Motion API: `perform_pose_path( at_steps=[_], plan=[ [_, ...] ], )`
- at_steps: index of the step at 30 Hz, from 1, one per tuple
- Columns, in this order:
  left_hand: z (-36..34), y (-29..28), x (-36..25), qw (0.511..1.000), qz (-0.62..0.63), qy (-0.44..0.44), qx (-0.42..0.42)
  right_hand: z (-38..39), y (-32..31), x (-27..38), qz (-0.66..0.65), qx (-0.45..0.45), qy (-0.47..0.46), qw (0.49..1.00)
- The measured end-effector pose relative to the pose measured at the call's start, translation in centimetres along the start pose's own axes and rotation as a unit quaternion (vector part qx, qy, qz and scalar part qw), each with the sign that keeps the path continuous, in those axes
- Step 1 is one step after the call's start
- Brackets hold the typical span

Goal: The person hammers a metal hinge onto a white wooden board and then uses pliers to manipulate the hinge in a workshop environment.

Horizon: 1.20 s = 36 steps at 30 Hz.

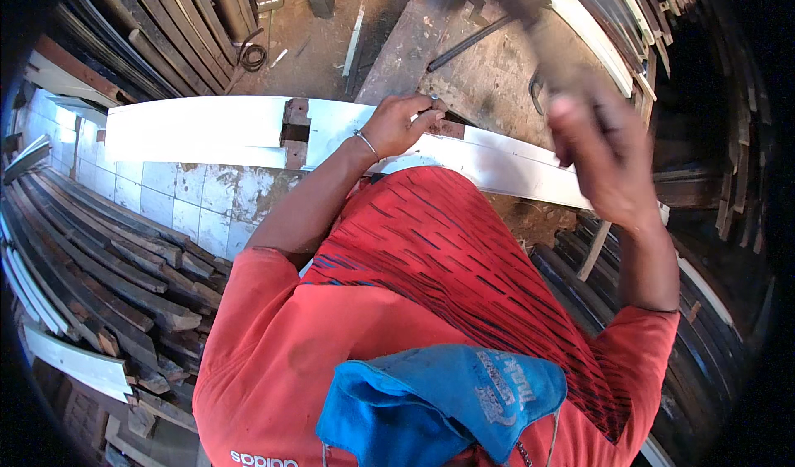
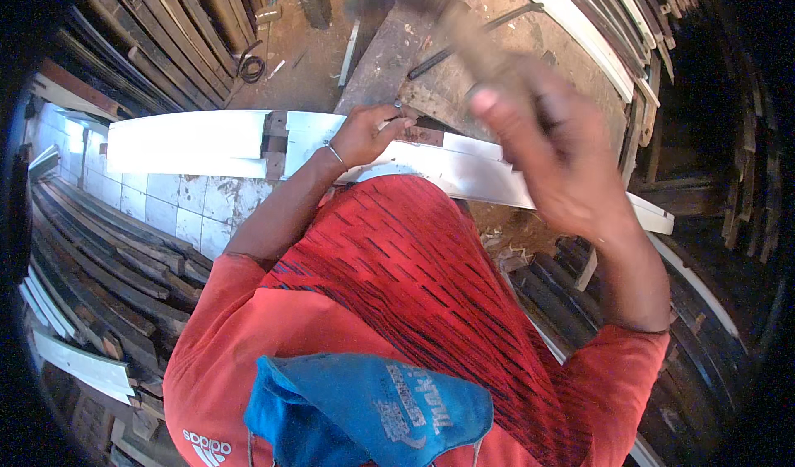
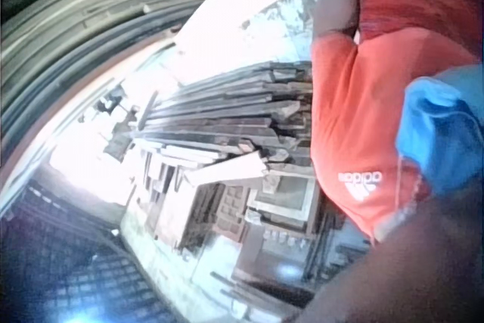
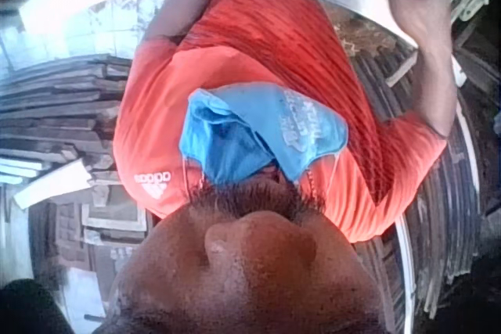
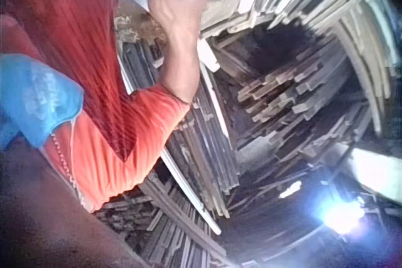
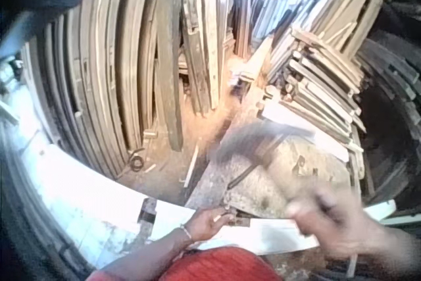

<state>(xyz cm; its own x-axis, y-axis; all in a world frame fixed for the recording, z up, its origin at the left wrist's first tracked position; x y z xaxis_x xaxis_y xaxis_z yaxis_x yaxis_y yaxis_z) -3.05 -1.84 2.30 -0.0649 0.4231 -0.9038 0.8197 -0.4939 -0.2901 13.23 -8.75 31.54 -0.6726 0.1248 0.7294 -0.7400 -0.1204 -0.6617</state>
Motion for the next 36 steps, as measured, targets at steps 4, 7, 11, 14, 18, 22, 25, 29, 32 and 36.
perform_pose_path(
  at_steps=[4,7,11,14,18,22,25,29,32,36],
  plan=[
    [-0.2,0.2,-0.2,0.999,0.034,0.006,0.001,-0.1,2.1,-3.7,0.144,-0.095,-0.155,0.973],
    [-0.2,-0.8,-1.2,0.996,0.008,-0.063,0.063,-1.1,1.7,-4.6,0.295,0.174,0.091,0.935],
    [-0.2,-0.2,-0.3,1.000,0.010,-0.013,0.010,-0.7,0.1,-0.1,0.039,-0.001,0.081,0.996],
    [0.0,0.3,0.1,0.998,-0.006,-0.039,0.045,-0.3,1.6,-5.5,0.218,0.058,-0.004,0.974],
    [-0.1,0.1,0.4,1.000,0.005,-0.013,0.023,-0.7,1.0,-10.5,0.069,0.105,0.101,0.987],
    [-3.9,-1.6,-5.6,0.993,-0.107,0.017,-0.036,0.0,1.1,-17.6,-0.082,0.028,0.164,0.983],
    [-9.7,-1.4,-10.5,0.822,-0.404,-0.099,0.390,0.8,3.6,-26.8,-0.012,-0.050,0.161,0.986],
    [-11.2,1.7,-9.7,0.611,-0.507,-0.027,0.607,1.5,5.9,-32.4,0.155,-0.110,0.059,0.980],
    [-12.2,2.3,-8.3,0.556,-0.488,-0.040,0.672,2.1,6.6,-34.0,0.180,-0.085,0.096,0.975],
    [-10.6,0.5,-5.4,0.613,-0.461,-0.148,0.624,2.0,6.4,-34.7,0.137,-0.052,0.135,0.980]
  ],
)
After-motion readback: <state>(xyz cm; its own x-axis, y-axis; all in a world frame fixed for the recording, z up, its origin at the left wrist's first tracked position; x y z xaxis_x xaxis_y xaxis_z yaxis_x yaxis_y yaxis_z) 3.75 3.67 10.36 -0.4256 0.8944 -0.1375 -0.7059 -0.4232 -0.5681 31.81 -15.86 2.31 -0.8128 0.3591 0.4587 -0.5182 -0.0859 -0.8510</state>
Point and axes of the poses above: each hand's wrist, its own z-axis away from the middle knuckle, its own y-axis out of the palm, x = y × z, the point moved 1 cm from there along -z, towards the middle knuckle
